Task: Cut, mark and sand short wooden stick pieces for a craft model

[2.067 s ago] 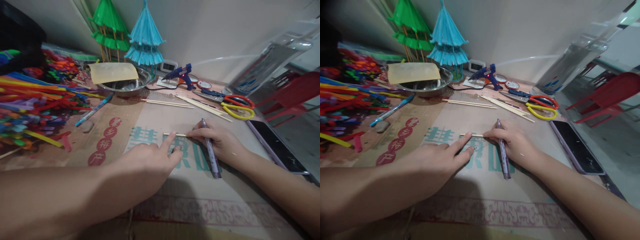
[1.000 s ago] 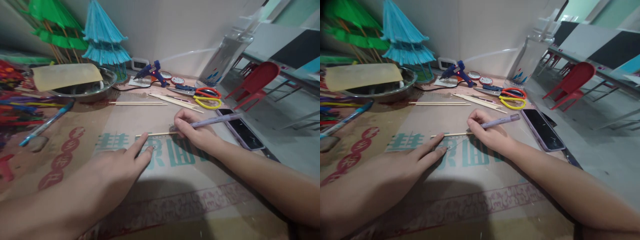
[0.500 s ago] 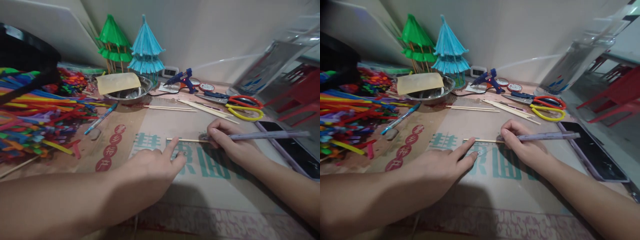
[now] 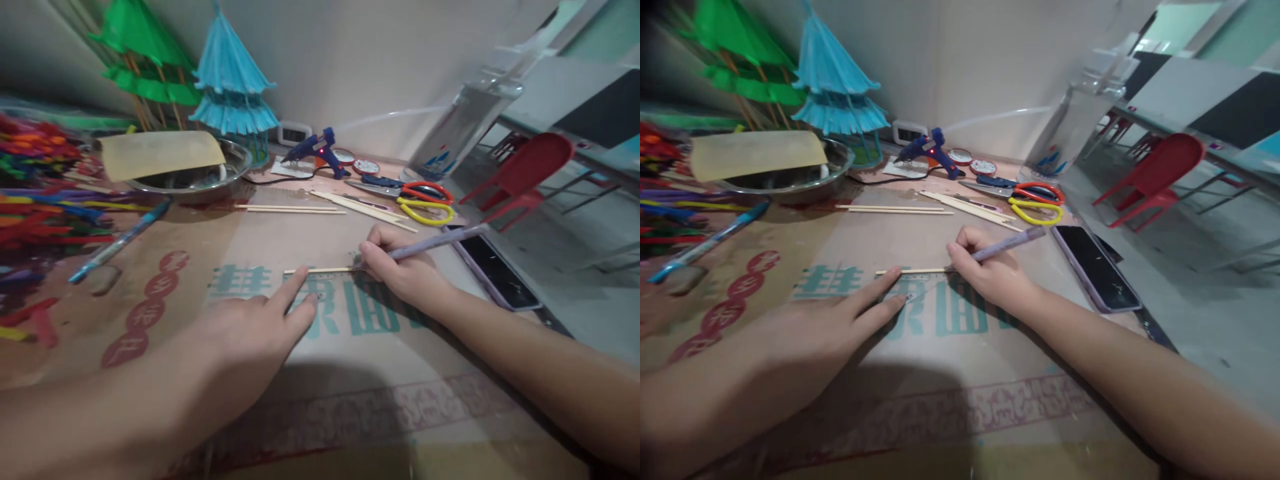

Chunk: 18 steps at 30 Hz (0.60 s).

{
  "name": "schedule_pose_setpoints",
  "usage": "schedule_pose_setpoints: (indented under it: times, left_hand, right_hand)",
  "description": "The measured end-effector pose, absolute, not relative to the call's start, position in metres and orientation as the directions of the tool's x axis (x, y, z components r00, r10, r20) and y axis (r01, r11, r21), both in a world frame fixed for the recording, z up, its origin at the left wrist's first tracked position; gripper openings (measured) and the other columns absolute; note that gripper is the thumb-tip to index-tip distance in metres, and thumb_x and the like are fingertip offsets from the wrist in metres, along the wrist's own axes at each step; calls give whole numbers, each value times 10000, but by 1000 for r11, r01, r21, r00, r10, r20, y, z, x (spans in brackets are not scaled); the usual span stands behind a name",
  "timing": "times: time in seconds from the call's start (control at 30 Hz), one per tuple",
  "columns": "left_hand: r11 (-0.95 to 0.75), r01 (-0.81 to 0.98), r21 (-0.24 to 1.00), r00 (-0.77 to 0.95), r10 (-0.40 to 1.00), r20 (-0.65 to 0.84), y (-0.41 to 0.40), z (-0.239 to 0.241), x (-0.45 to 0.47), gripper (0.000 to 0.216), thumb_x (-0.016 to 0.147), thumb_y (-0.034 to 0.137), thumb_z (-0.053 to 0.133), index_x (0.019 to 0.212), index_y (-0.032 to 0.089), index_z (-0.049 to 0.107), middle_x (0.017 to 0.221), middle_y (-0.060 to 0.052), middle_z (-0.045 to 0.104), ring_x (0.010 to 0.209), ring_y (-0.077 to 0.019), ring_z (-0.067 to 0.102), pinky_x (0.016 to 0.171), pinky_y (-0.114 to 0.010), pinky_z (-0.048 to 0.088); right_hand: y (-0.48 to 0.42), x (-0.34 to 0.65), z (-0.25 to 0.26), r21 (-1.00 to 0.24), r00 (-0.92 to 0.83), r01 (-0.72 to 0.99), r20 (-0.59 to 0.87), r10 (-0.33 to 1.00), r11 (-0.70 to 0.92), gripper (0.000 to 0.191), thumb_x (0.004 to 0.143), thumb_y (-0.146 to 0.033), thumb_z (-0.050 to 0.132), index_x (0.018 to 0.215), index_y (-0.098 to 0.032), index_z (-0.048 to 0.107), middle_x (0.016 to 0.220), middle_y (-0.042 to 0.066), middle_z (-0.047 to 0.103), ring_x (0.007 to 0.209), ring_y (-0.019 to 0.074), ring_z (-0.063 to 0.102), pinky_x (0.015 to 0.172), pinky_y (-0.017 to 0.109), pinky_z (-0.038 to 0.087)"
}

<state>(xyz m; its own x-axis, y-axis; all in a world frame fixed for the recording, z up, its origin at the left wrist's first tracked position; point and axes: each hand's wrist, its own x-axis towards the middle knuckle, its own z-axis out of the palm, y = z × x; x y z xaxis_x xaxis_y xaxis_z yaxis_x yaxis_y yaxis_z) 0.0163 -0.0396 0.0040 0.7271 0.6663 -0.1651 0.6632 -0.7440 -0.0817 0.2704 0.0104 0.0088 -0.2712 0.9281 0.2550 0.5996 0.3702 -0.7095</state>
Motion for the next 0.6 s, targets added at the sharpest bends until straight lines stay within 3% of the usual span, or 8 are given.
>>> schedule_pose_setpoints:
  times: [0.23,0.47,0.6]
  left_hand:
    - [-739,673,8,739,672,-44,-40,-4,9,699,778,34,368,1421,217,572,1645,-161,329,793,-281,781,607,-397,624]
    - [-706,707,33,706,704,-78,-41,-10,2,712,854,81,351,1525,308,421,1720,-52,183,891,-262,766,637,-385,625]
    - [-637,770,35,635,760,-137,-43,-18,4,728,858,66,318,1524,344,416,1718,-34,203,832,-261,762,630,-448,628]
  right_hand:
    - [12,270,4,-731,-351,545,247,903,411,270,960,-327,513,722,-235,425,592,-44,497,557,123,472,537,251,366]
    - [14,270,3,-714,-391,520,288,874,468,272,964,-316,506,720,-233,417,603,-51,463,561,109,453,535,239,356]
    - [13,269,3,-697,-413,526,291,863,487,282,967,-315,506,718,-234,403,602,-54,454,558,106,444,528,240,337]
